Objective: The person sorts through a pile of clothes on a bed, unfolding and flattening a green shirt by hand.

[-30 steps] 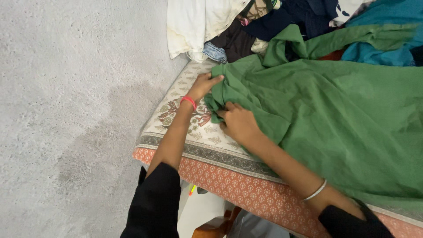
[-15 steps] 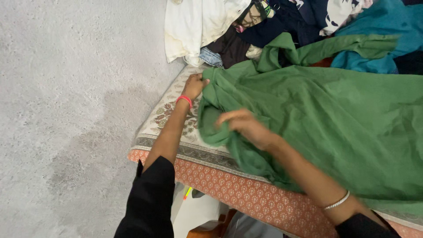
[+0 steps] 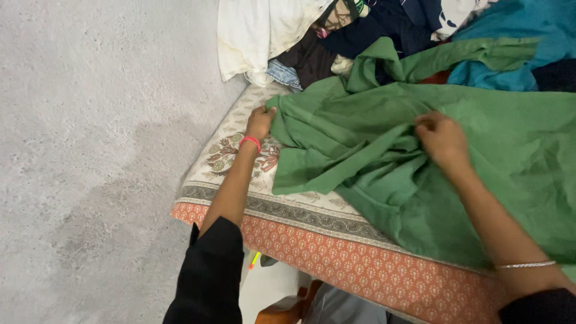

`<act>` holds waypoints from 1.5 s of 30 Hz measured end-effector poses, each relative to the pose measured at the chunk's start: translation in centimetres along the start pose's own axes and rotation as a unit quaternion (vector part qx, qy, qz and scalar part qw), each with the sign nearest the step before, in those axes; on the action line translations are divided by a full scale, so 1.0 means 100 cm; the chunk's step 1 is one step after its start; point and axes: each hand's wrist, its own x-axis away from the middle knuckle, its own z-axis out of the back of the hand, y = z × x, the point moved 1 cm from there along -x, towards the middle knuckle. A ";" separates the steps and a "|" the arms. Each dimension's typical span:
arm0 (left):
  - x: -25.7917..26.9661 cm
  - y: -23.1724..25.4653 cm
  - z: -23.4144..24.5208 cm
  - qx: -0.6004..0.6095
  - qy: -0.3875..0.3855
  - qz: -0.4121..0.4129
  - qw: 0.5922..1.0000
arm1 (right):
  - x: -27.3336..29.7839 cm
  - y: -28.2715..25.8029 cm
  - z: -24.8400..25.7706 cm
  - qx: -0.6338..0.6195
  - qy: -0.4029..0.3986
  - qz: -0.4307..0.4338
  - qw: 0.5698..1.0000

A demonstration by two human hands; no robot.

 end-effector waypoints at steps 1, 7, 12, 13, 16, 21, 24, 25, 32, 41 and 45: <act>0.011 0.007 0.002 0.065 -0.026 0.060 0.996 | 0.003 -0.006 -0.001 -0.014 0.022 0.068 0.997; 0.038 0.031 0.014 0.234 -0.055 0.178 0.954 | 0.044 -0.113 -0.048 0.020 -0.096 0.382 0.919; -0.002 0.007 0.000 0.169 0.018 0.037 0.985 | 0.062 -0.167 -0.112 0.167 -0.160 0.204 0.951; -0.009 0.004 -0.001 0.124 0.044 0.009 0.991 | 0.065 -0.169 -0.118 0.127 -0.127 0.218 0.959; -0.019 0.010 0.013 -0.107 0.113 -0.121 0.980 | 0.067 -0.176 -0.135 0.019 -0.064 0.232 0.970; -0.028 0.014 0.039 -0.362 0.015 0.008 0.932 | 0.050 -0.193 -0.166 -0.069 -0.242 0.198 0.947; -0.018 0.003 0.058 -0.385 -0.004 0.088 0.919 | 0.049 -0.193 -0.163 -0.065 -0.424 0.278 0.859; -0.008 0.002 0.060 -0.374 -0.003 0.110 0.921 | 0.043 -0.189 -0.159 -0.102 -0.425 0.209 0.875; 0.009 0.054 0.052 -0.382 0.075 -0.155 0.908 | -0.054 -0.103 -0.117 -0.032 -0.071 0.151 0.986; -0.035 0.068 -0.024 -0.336 -0.007 -0.122 0.934 | -0.146 -0.092 -0.144 0.094 -0.056 0.204 0.973; 0.005 0.077 -0.017 -0.372 0.049 -0.132 0.918 | -0.174 -0.108 -0.172 0.187 -0.054 0.249 0.949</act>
